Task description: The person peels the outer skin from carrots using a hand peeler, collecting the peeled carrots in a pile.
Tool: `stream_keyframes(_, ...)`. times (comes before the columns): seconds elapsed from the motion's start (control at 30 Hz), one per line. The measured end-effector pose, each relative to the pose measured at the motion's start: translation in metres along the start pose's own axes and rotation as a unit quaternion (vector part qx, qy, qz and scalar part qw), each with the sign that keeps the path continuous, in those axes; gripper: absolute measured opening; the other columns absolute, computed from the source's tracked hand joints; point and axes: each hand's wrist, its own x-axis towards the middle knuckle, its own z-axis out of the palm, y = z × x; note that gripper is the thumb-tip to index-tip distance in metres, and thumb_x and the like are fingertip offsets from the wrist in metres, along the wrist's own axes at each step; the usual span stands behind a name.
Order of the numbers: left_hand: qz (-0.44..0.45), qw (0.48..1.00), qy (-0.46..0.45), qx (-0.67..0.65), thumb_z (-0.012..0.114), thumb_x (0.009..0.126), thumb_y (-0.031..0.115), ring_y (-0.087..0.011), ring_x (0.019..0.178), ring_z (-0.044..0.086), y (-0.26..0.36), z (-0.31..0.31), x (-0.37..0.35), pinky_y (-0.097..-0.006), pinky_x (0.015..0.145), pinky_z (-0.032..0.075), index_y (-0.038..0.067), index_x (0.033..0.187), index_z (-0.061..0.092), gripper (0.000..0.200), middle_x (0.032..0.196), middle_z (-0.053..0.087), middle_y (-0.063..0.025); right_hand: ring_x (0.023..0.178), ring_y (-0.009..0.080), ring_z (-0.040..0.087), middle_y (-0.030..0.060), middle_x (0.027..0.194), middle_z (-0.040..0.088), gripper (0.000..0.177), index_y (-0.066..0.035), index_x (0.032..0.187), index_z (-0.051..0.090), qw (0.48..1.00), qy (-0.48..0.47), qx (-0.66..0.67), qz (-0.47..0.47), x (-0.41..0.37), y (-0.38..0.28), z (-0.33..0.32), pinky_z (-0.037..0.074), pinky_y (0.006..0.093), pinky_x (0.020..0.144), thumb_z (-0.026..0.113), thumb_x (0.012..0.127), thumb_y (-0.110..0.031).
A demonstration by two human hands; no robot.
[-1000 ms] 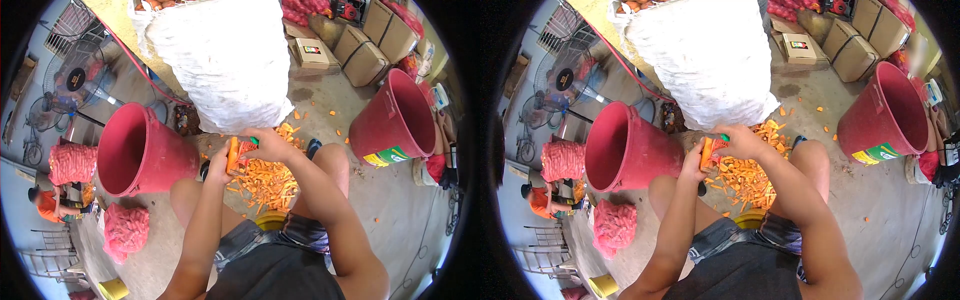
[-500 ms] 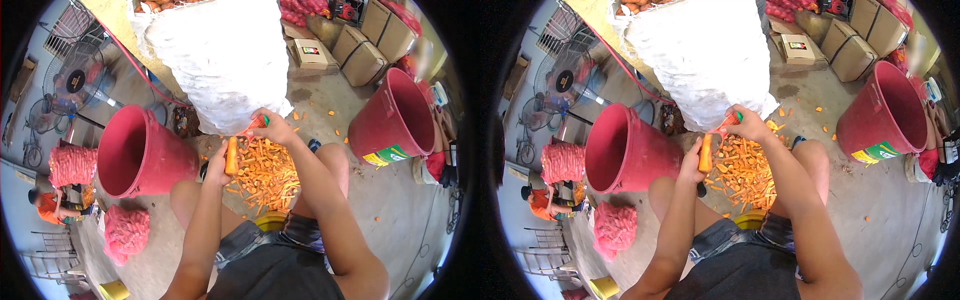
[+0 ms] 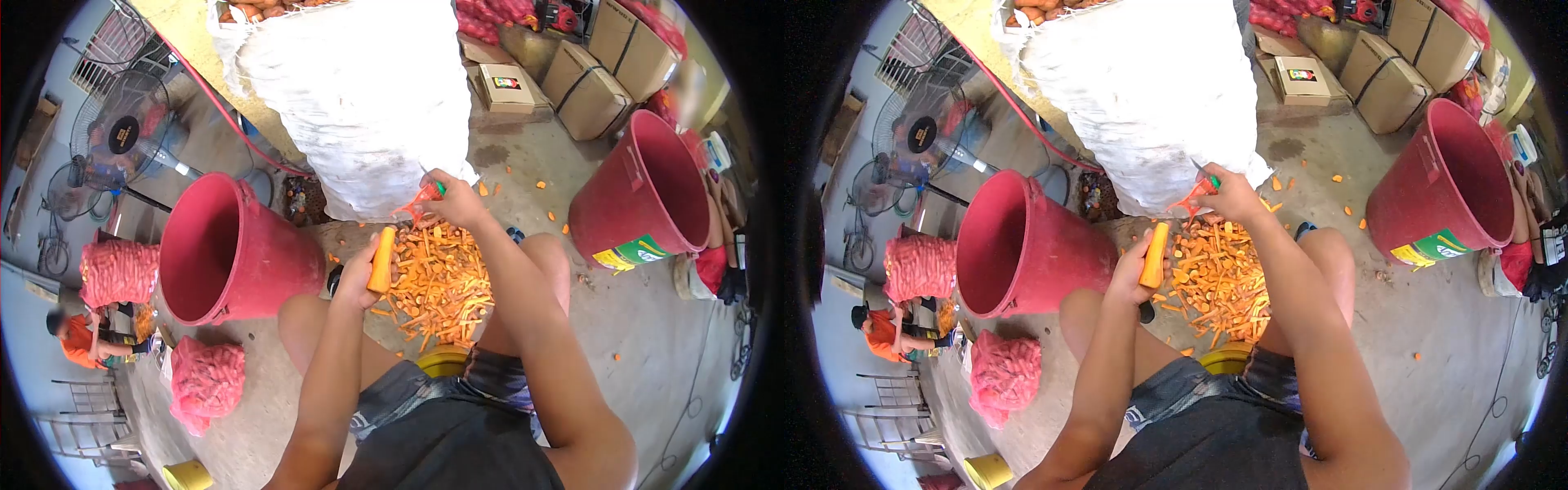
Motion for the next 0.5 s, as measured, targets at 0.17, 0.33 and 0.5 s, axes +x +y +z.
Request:
stream_keyframes(0.17,0.017,0.996,0.019,-0.086,0.053,0.109,0.049,-0.0199,0.072,0.063,-0.001,-0.009,0.017,-0.0362,0.065,0.057,0.014,0.124,0.063,0.039,0.095,0.067,-0.0056,0.094,0.0215,0.069,0.0094,0.100,0.074,0.050,-0.010,0.118,0.067,0.993,-0.072,0.010,-0.097,-0.018,-0.014,0.021,0.055,0.0366,0.087,0.092,0.077,-0.025)
stream_keyframes(0.33,0.027,0.998,0.003,-0.055,0.052,0.110,0.047,-0.0174,0.089,0.069,-0.006,0.003,0.017,-0.0322,0.076,0.060,0.012,0.124,0.063,0.040,0.101,0.070,-0.0066,0.102,0.0381,0.071,0.0190,0.106,0.074,0.058,-0.010,0.122,0.069,0.970,-0.145,-0.034,-0.193,-0.037,-0.033,0.026,0.055,0.0435,0.087,0.092,0.073,-0.031)
stream_keyframes(0.5,0.053,0.998,-0.042,-0.011,0.050,0.111,0.048,-0.0172,0.087,0.069,-0.002,0.004,0.019,-0.0308,0.074,0.058,0.012,0.129,0.062,0.042,0.098,0.068,-0.0053,0.098,0.0384,0.072,0.0186,0.101,0.074,0.054,-0.011,0.123,0.068,0.972,-0.136,-0.043,-0.189,-0.029,-0.023,0.025,0.056,0.0442,0.086,0.090,0.077,-0.027)
